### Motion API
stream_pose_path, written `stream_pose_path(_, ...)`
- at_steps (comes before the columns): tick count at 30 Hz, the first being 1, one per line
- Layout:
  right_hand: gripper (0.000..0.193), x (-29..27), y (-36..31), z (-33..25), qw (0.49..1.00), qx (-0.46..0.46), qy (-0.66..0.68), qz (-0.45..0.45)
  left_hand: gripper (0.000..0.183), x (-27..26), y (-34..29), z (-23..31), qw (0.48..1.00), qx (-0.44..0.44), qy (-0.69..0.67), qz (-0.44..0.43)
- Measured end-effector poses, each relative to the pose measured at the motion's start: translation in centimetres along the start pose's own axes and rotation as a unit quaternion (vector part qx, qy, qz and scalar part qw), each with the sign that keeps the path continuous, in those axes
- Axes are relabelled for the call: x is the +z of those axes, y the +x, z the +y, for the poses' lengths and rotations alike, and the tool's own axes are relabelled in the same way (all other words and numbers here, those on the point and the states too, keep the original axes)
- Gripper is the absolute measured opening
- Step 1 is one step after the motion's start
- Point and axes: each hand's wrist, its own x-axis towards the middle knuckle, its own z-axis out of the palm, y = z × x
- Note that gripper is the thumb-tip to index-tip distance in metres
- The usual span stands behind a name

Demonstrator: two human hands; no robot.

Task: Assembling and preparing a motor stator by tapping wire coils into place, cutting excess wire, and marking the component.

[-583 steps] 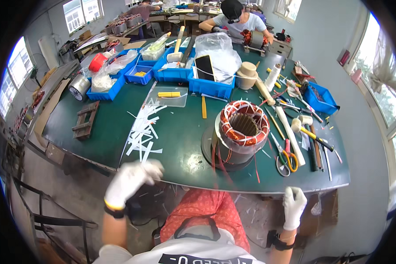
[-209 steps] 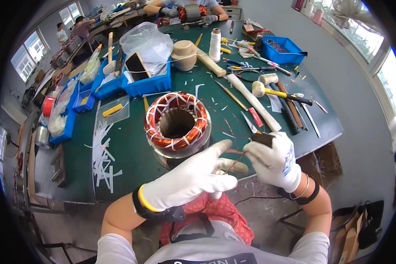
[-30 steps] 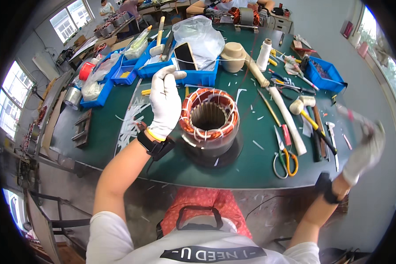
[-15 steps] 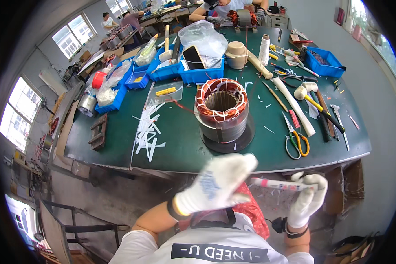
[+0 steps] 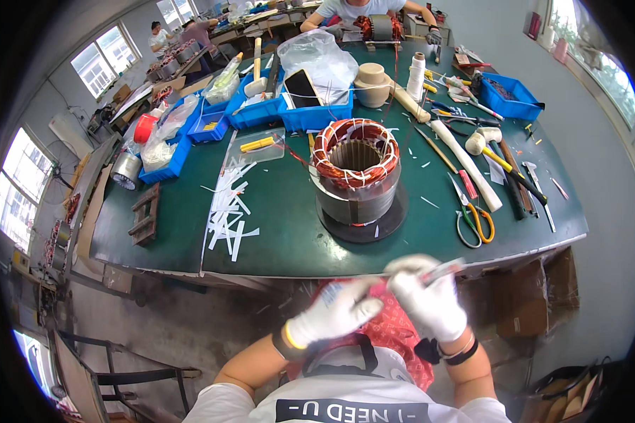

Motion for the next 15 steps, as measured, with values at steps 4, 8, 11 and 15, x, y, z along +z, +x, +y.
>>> stream_pose_path(4,0.017,-3.6,5.6,-2.6,0.924,-0.288,-0.157,0.199,0.019,-3.9,1.7,-4.5,0.957,-0.040,0.207,0.200)
stream_pose_path(8,0.020,-2.3,10.3,-4.8,0.905,-0.212,-0.249,0.271,0.012,-3.8,2.2,-8.0,0.920,0.014,0.303,0.246)
stream_pose_path(11,0.020,-1.3,11.9,-4.7,0.930,-0.212,-0.196,0.228,0.011,-3.6,2.2,-8.3,0.907,0.018,0.326,0.266)
stream_pose_path(15,0.020,-0.7,13.1,-3.8,0.911,-0.225,-0.245,0.244,0.011,-3.6,2.2,-8.4,0.905,0.019,0.335,0.260)
